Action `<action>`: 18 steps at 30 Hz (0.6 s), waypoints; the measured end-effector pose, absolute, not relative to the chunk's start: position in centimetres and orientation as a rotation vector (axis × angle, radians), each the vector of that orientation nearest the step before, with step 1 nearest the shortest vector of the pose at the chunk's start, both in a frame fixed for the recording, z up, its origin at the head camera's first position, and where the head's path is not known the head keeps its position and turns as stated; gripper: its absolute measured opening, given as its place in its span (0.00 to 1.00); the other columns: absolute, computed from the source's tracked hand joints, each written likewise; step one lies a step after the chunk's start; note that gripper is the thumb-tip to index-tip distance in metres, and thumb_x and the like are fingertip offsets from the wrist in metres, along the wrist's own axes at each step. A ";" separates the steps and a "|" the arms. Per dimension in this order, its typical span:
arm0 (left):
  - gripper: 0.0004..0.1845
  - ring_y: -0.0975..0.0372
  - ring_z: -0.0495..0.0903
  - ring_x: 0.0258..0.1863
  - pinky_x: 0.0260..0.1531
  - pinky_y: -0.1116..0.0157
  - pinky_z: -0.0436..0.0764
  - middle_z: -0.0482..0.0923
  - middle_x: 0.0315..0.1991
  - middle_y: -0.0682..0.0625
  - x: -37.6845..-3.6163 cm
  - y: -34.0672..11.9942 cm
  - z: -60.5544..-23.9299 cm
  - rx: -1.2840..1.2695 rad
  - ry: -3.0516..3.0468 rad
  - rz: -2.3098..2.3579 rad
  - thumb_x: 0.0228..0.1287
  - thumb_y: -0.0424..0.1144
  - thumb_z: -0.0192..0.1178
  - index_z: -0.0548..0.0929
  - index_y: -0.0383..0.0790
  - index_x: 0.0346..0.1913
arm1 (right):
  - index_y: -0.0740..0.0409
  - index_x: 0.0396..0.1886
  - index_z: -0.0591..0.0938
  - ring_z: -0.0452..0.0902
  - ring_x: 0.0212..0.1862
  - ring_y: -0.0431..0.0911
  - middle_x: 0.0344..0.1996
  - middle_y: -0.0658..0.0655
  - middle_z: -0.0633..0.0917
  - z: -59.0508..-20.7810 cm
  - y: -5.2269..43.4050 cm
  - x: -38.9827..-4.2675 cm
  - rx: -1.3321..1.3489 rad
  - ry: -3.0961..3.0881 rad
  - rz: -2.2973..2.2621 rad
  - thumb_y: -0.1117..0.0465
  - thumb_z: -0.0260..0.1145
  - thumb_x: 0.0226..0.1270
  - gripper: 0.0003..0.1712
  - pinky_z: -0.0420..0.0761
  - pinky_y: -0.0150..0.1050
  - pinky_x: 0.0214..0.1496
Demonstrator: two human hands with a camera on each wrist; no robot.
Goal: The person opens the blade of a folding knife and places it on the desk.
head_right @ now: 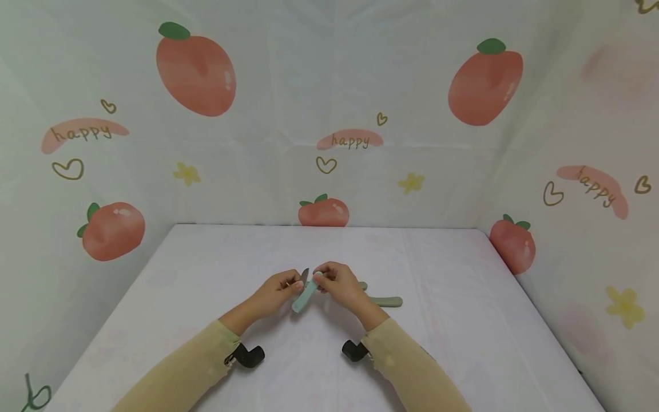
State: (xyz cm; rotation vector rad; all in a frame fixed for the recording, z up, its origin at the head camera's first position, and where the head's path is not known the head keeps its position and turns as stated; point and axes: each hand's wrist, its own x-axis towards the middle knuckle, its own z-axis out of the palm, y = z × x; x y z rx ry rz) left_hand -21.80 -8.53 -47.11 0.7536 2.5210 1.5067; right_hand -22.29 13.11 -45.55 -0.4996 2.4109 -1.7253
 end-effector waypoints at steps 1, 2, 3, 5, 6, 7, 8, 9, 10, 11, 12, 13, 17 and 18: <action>0.09 0.64 0.68 0.27 0.28 0.67 0.69 0.73 0.29 0.53 -21.8 -8.6 -47.1 0.743 2.532 1.527 0.76 0.41 0.55 0.76 0.43 0.35 | 0.70 0.48 0.81 0.83 0.35 0.45 0.35 0.58 0.87 -45.5 13.2 -22.3 -0.488 2.411 -1.727 0.64 0.64 0.73 0.12 0.83 0.38 0.39; 0.09 0.64 0.68 0.26 0.28 0.67 0.69 0.73 0.29 0.52 -21.8 -8.6 -47.1 0.733 2.541 1.553 0.76 0.40 0.55 0.76 0.42 0.35 | 0.70 0.48 0.80 0.83 0.35 0.45 0.35 0.58 0.87 -45.5 13.3 -22.2 -0.479 2.413 -1.727 0.64 0.64 0.73 0.13 0.83 0.37 0.39; 0.09 0.64 0.68 0.26 0.28 0.67 0.69 0.74 0.29 0.52 -21.7 -8.6 -47.2 0.721 2.549 1.577 0.76 0.40 0.55 0.76 0.42 0.35 | 0.71 0.49 0.80 0.84 0.36 0.46 0.35 0.58 0.87 -45.4 13.3 -22.2 -0.470 2.412 -1.729 0.64 0.63 0.74 0.13 0.83 0.37 0.40; 0.09 0.64 0.69 0.27 0.29 0.67 0.69 0.75 0.30 0.52 -21.6 -8.7 -47.2 0.680 2.566 1.624 0.75 0.40 0.56 0.76 0.41 0.34 | 0.72 0.49 0.80 0.84 0.36 0.46 0.35 0.59 0.87 -45.4 13.5 -22.2 -0.451 2.397 -1.746 0.64 0.63 0.74 0.14 0.83 0.37 0.40; 0.09 0.64 0.69 0.28 0.30 0.67 0.69 0.75 0.30 0.52 -21.6 -8.8 -47.2 0.655 2.575 1.649 0.75 0.39 0.56 0.76 0.41 0.34 | 0.73 0.49 0.79 0.84 0.36 0.46 0.36 0.60 0.87 -45.3 13.5 -22.2 -0.447 2.385 -1.757 0.64 0.63 0.74 0.14 0.83 0.37 0.40; 0.09 0.64 0.69 0.28 0.30 0.67 0.69 0.75 0.30 0.52 -21.6 -8.8 -47.3 0.633 2.581 1.676 0.75 0.39 0.56 0.76 0.41 0.34 | 0.74 0.50 0.79 0.84 0.36 0.46 0.36 0.60 0.87 -45.4 13.7 -22.2 -0.443 2.376 -1.764 0.64 0.63 0.74 0.15 0.83 0.37 0.40; 0.09 0.63 0.69 0.29 0.30 0.66 0.69 0.75 0.31 0.52 -21.6 -8.8 -47.4 0.611 2.586 1.707 0.75 0.39 0.56 0.76 0.41 0.34 | 0.74 0.50 0.79 0.84 0.36 0.46 0.36 0.60 0.87 -45.3 13.7 -22.2 -0.435 2.367 -1.771 0.64 0.63 0.74 0.15 0.84 0.37 0.41; 0.09 0.63 0.69 0.30 0.31 0.67 0.69 0.75 0.31 0.52 -21.6 -8.8 -47.5 0.590 2.587 1.743 0.75 0.38 0.56 0.76 0.41 0.33 | 0.74 0.50 0.79 0.83 0.36 0.46 0.36 0.60 0.87 -45.4 13.9 -22.2 -0.430 2.357 -1.780 0.64 0.63 0.74 0.15 0.84 0.37 0.41; 0.09 0.63 0.69 0.30 0.31 0.66 0.69 0.75 0.31 0.52 -21.6 -8.9 -47.6 0.572 2.586 1.783 0.75 0.38 0.56 0.75 0.40 0.33 | 0.74 0.49 0.79 0.83 0.36 0.45 0.36 0.60 0.87 -45.4 13.9 -22.2 -0.416 2.348 -1.788 0.65 0.63 0.74 0.14 0.83 0.36 0.41; 0.09 0.63 0.69 0.31 0.31 0.66 0.69 0.75 0.31 0.52 -21.6 -8.9 -47.7 0.557 2.582 1.823 0.75 0.38 0.56 0.75 0.40 0.33 | 0.74 0.49 0.79 0.82 0.35 0.44 0.35 0.60 0.87 -45.4 14.0 -22.2 -0.409 2.338 -1.797 0.65 0.63 0.74 0.14 0.83 0.36 0.40; 0.10 0.63 0.69 0.31 0.31 0.66 0.69 0.75 0.31 0.52 -21.7 -9.0 -47.8 0.541 2.576 1.859 0.75 0.38 0.56 0.75 0.40 0.33 | 0.74 0.49 0.79 0.82 0.35 0.44 0.35 0.59 0.87 -45.5 14.1 -22.2 -0.401 2.331 -1.804 0.65 0.62 0.74 0.14 0.83 0.36 0.40; 0.10 0.63 0.69 0.32 0.31 0.67 0.69 0.75 0.31 0.52 -21.7 -9.0 -47.8 0.528 2.569 1.887 0.75 0.38 0.56 0.74 0.40 0.33 | 0.74 0.49 0.79 0.81 0.35 0.43 0.35 0.59 0.86 -45.5 14.2 -22.1 -0.397 2.327 -1.809 0.65 0.62 0.74 0.13 0.83 0.35 0.40; 0.09 0.63 0.74 0.35 0.35 0.67 0.71 0.78 0.32 0.53 -21.6 -9.1 -47.6 0.504 2.559 1.894 0.76 0.38 0.55 0.75 0.40 0.34 | 0.74 0.48 0.79 0.80 0.34 0.42 0.33 0.58 0.86 -45.4 14.4 -22.1 -0.389 2.312 -1.826 0.66 0.62 0.74 0.12 0.83 0.34 0.38; 0.08 0.63 0.75 0.35 0.35 0.66 0.72 0.80 0.32 0.53 -21.5 -9.2 -47.5 0.506 2.556 1.874 0.76 0.37 0.55 0.75 0.39 0.35 | 0.74 0.48 0.79 0.80 0.34 0.42 0.33 0.58 0.86 -45.3 14.4 -22.0 -0.386 2.312 -1.821 0.66 0.63 0.73 0.12 0.83 0.34 0.38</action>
